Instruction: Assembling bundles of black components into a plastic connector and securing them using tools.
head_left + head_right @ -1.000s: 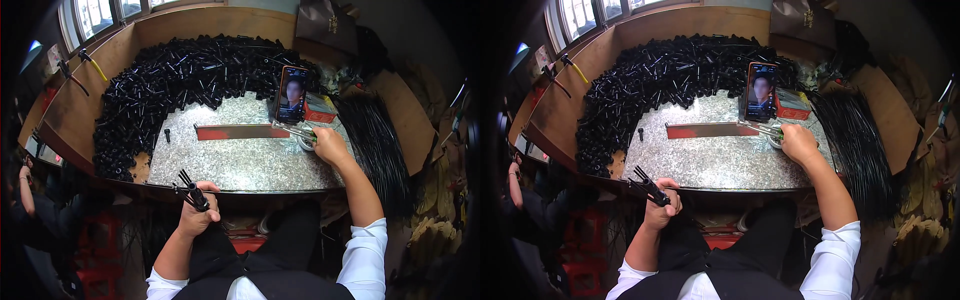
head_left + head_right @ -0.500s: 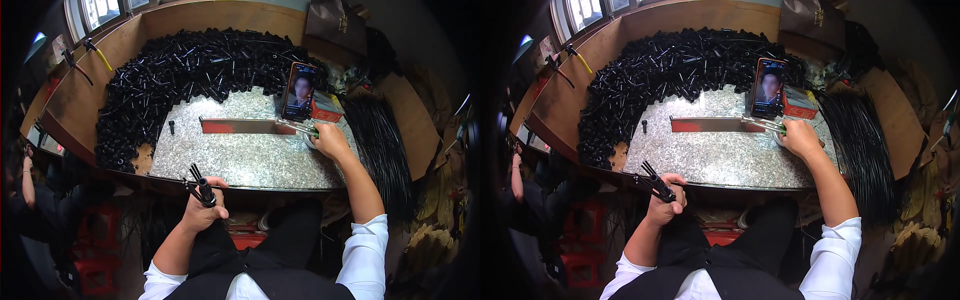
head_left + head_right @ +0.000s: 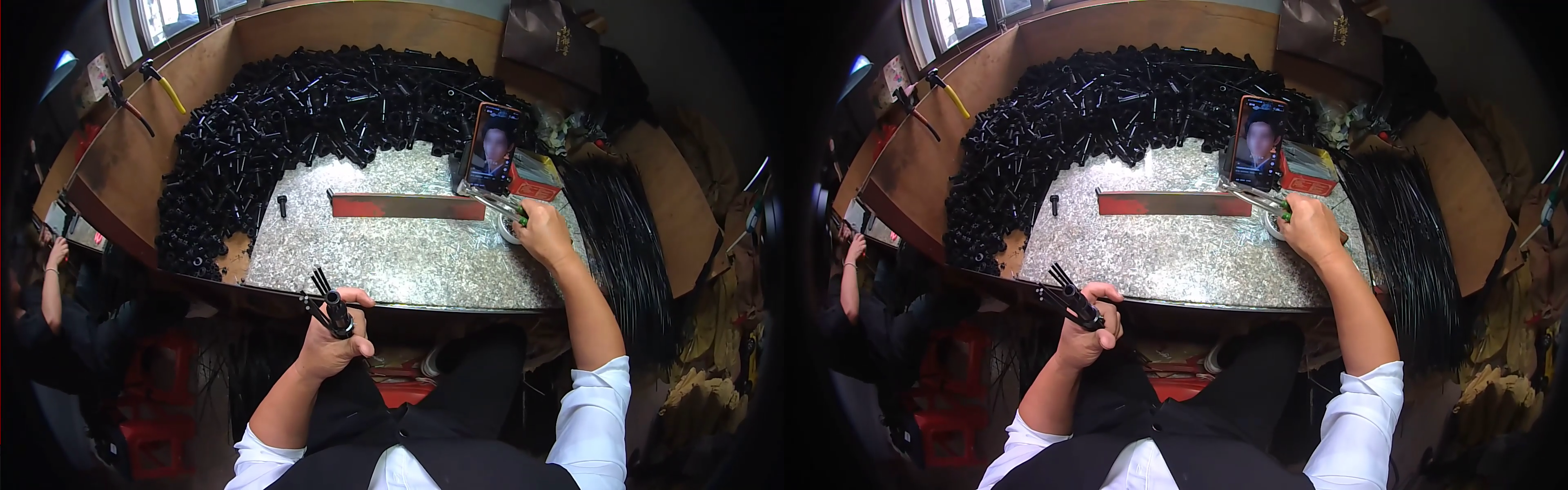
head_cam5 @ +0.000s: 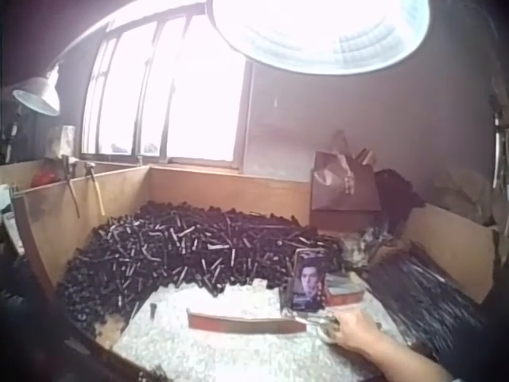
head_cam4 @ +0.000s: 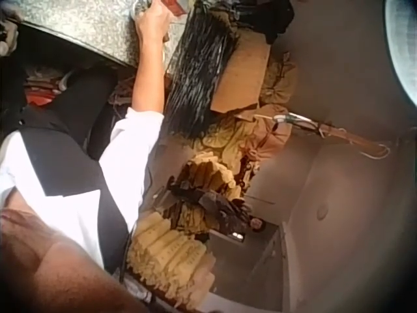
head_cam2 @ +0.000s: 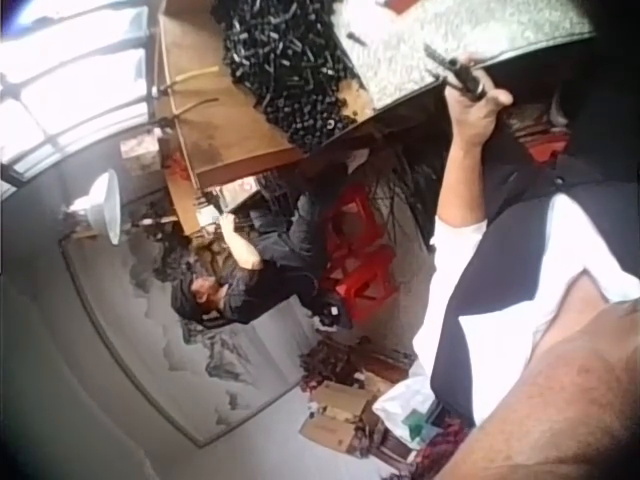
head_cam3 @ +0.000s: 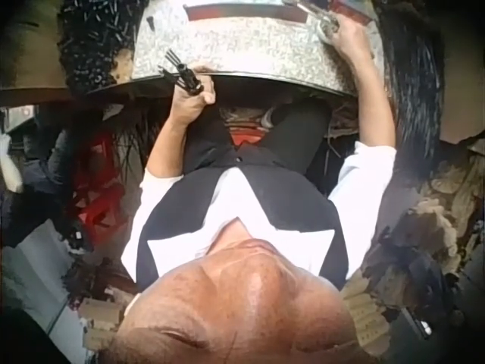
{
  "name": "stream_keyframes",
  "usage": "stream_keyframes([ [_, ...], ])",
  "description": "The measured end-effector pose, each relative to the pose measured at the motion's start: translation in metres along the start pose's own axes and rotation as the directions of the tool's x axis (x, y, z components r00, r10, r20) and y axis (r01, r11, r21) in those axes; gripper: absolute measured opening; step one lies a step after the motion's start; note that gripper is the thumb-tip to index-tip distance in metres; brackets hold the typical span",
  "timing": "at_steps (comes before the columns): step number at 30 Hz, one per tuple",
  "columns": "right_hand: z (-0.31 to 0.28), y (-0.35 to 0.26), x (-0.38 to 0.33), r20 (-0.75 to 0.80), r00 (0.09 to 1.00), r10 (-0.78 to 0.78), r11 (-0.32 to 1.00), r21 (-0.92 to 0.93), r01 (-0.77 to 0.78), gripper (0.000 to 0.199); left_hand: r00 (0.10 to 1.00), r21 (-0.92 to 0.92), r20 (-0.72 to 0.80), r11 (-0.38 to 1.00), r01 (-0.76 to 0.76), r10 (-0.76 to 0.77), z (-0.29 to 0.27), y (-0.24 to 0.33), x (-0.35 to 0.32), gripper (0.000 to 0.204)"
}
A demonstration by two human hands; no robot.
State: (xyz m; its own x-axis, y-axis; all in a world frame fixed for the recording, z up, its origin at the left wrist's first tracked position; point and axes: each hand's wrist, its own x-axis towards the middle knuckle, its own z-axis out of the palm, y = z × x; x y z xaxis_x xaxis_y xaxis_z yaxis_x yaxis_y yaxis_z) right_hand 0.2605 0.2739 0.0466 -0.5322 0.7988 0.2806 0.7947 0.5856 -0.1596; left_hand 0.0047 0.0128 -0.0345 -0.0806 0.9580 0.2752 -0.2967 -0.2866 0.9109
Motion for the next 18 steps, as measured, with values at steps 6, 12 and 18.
stream_keyframes([
  [6, 0.006, -0.031, -0.03, -0.215, 0.975, -0.051, 0.875, 0.462, 0.148, 0.016, 1.0, 0.009, -0.026, 1.0, 0.013, -0.013, 0.008, -0.002, 0.0, 0.067],
  [12, 0.018, -0.118, -0.082, 0.169, 0.951, -0.259, -0.086, 0.977, -0.197, 0.006, 0.998, 0.071, -0.057, 0.997, 0.019, -0.015, 0.017, 0.004, 0.002, 0.073],
  [18, 0.039, -0.15, -0.101, 0.181, 0.936, -0.301, -0.292, 0.917, -0.271, 0.009, 0.988, 0.202, 0.048, 0.967, -0.152, 0.145, 0.034, 0.015, -0.002, 0.064],
])
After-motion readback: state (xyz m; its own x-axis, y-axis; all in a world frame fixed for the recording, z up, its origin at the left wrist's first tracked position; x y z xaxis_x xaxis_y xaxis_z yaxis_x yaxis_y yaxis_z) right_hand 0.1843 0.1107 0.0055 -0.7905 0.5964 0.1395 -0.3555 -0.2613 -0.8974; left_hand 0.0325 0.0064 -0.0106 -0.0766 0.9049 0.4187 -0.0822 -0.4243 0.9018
